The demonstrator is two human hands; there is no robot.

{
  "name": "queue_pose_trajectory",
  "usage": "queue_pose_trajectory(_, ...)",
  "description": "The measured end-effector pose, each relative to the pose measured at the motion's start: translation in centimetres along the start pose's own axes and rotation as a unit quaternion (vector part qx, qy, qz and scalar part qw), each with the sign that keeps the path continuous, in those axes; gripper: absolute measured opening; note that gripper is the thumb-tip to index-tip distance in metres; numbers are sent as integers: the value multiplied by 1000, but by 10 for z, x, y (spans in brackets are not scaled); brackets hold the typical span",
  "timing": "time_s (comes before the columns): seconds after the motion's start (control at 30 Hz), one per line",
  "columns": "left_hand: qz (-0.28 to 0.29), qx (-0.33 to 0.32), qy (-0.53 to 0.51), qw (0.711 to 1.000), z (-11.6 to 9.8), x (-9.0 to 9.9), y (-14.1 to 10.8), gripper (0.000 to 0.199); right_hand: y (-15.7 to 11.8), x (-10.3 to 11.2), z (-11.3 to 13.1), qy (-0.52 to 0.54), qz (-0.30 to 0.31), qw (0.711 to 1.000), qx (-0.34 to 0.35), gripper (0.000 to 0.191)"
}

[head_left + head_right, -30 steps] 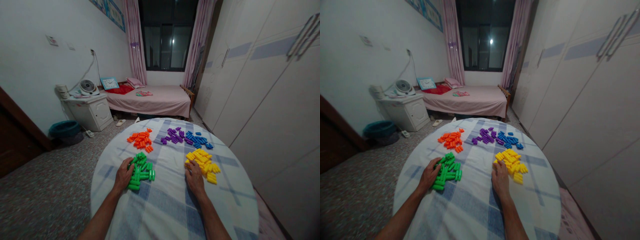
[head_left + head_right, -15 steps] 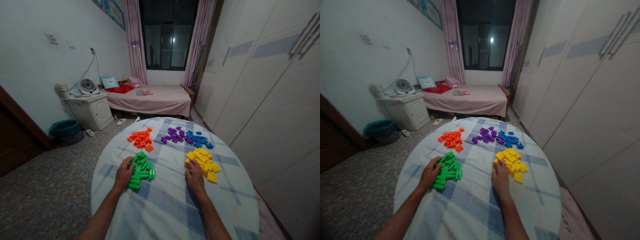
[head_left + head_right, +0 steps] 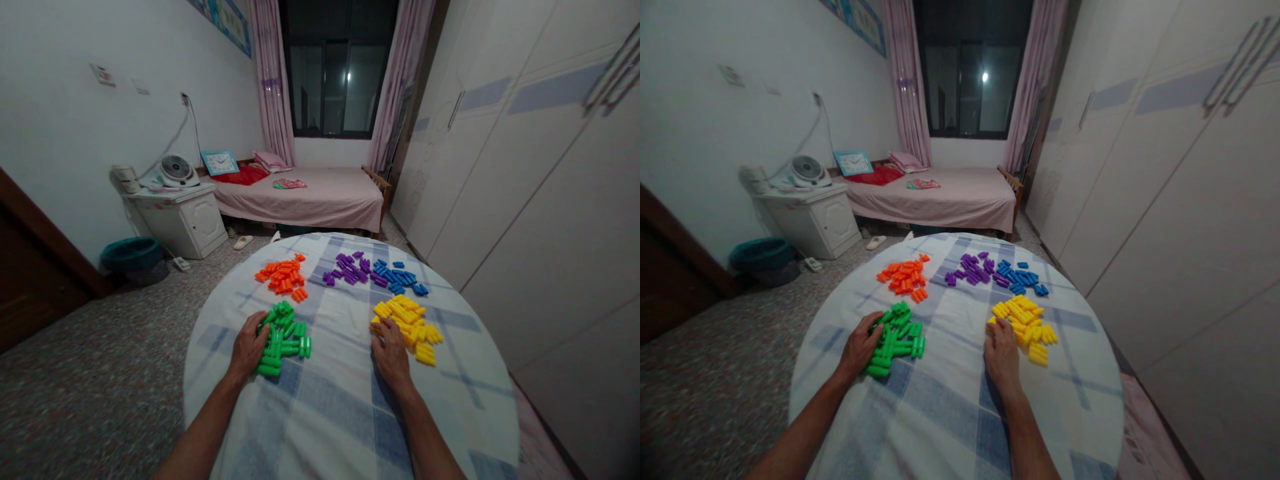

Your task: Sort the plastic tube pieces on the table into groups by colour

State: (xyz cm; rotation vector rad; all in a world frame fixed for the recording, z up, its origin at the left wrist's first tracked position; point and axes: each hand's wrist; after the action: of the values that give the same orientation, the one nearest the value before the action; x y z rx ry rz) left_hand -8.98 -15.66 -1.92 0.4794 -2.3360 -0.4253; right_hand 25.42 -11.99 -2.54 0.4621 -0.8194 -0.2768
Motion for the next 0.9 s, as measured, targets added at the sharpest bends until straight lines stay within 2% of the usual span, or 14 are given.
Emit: queue_pose_trajectory(0.9, 9, 3, 9, 1000, -3, 2, 0, 39, 0, 1, 2, 8, 1, 1000, 4, 27)
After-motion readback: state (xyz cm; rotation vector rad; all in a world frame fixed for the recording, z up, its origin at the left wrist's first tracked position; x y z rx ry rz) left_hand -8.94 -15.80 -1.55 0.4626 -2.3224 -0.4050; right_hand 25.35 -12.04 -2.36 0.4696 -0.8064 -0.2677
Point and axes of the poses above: each hand's wrist, its own y-axis towards the middle knuckle, its own x-axis out of the back of the hand, z = x × y, and after that the axes turned 4 degrees about -x, right-handed
